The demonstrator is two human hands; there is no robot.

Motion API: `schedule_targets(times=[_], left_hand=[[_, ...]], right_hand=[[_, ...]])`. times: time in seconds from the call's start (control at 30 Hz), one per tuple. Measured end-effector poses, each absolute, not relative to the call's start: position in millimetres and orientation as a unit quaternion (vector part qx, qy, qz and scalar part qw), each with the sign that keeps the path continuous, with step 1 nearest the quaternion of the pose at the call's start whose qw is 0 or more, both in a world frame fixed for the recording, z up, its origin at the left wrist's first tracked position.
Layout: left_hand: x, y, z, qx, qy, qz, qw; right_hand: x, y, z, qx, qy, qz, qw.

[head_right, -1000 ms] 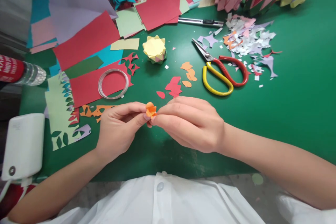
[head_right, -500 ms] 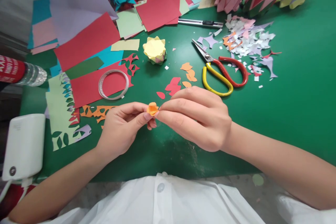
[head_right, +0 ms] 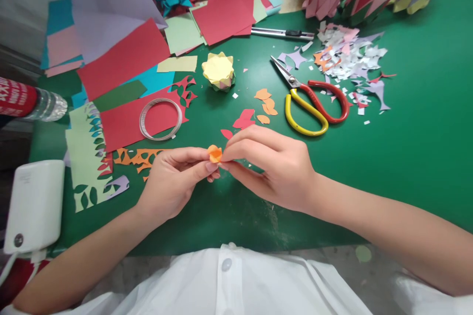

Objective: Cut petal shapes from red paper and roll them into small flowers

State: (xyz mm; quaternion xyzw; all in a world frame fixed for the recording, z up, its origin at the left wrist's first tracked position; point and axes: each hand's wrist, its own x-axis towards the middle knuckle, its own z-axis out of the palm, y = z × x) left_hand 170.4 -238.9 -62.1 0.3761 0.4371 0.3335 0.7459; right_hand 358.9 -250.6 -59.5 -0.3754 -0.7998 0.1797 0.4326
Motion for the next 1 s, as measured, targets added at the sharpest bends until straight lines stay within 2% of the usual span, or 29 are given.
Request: schedule_targets(times=[0.23, 0.5, 0.67, 1.0], left_hand=[[170.9, -236.9, -59.1, 0.338, 0.431, 0.323, 0.772], [169.9, -234.6, -57.3, 0.200, 0.417, 0.271, 0.845], [168.1, -235.0, -54.3, 0.176, 0.384, 0.249, 0.872], [166.9, -234.5, -52.2, 0.288, 0.406, 0.275, 0.823]], right_hand=[[359.8, -250.7, -63.7, -0.448, -0.725, 0.272, 0.447], [358.0, -249.4, -66.8, -0.409, -0.794, 0.123, 0.433], [358.0, -248.8, -66.6, -0.406, -0.796, 0.080, 0.441], [357.0, -250.0, -68.0, -0.429, -0.733, 0.239, 0.470]])
